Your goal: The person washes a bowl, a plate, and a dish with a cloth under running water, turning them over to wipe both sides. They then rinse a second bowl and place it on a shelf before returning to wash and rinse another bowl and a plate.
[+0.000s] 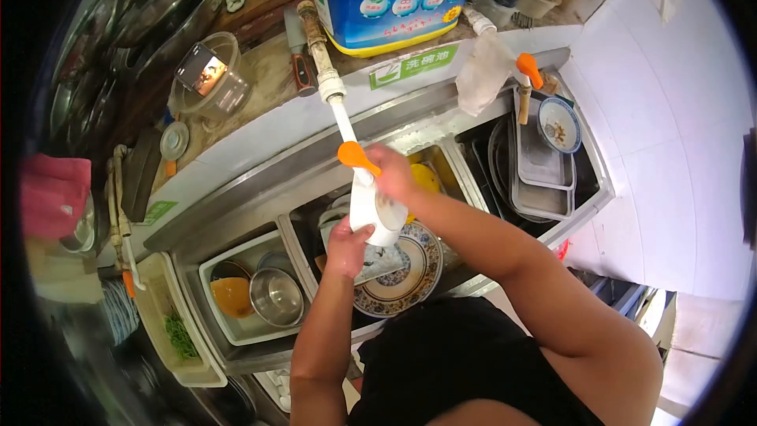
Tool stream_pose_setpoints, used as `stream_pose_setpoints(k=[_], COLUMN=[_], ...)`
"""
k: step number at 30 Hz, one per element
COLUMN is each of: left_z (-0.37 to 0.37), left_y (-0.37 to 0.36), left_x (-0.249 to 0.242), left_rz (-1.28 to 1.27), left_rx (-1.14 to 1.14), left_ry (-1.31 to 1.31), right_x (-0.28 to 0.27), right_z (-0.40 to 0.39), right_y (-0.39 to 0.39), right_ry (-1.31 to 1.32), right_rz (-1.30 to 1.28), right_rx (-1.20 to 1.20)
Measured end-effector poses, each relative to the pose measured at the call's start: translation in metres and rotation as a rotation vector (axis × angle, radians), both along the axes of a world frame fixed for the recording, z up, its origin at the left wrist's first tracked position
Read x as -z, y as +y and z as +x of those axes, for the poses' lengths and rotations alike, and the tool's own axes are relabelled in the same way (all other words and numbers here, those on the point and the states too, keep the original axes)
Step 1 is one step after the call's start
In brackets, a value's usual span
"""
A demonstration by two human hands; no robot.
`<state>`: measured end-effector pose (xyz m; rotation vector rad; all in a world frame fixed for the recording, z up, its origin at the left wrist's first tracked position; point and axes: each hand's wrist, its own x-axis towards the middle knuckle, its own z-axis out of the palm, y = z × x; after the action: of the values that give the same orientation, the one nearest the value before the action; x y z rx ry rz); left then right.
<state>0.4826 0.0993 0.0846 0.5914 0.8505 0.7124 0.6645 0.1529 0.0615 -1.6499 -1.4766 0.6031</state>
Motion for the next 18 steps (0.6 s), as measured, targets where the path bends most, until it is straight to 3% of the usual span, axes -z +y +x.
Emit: stream_pose_setpoints(k=[1,2,4,5,7,11,13,14,15,17,18], left_z=[-0.001,-0.001,0.002,0.003,0.002,0.005,0.005,0.005,0.006,0.008,0.005], left_y=[-0.002,-0.005,0.001,0.007,0.009,0.004,-0.005,-0.006,-0.003,0.003,0.005], left_x=[0.001,0.004,0.010,0.013,0.014,0.015,0.018,0.015,0.014,0.014,0.022], left_rz=[0.001,0.044,0.087,0.022,-0.042,-0.007,0.038,0.051,0.053,-0.037,-0.038], left_rx=[-0.002,-0.014,-0.024,-0.028,-0.033,0.015,0.041,0.034,0.037,-0.045,-0.047], left_ry=[0.000,-0.006,-0.022,-0.028,-0.030,0.008,0.044,0.030,0.029,0.003,0.001], right_x=[0.055,0.047,0.009,-0.006,-0.027,-0.017,-0.007,0.021,0.008,-0.031,-0.006], right_z=[0.015,0.009,-0.014,-0.025,-0.042,-0.023,0.001,0.006,0.000,-0.032,-0.044], right_y=[0.014,0.011,-0.002,-0.013,-0.028,-0.020,0.005,0.010,0.004,-0.022,-0.027], right_ry=[-0.106,-0.106,0.313,0.309,-0.188,-0.133,0.429,0.289,0.289,0.188,0.222], right_rz=[0.084,0.086,-0.109,-0.115,0.283,0.258,-0.516,-0.509,-0.506,-0.261,-0.233], right_rx=[0.005,0.007,0.018,0.016,-0.342,-0.263,0.032,-0.012,-0.009,0.029,-0.075])
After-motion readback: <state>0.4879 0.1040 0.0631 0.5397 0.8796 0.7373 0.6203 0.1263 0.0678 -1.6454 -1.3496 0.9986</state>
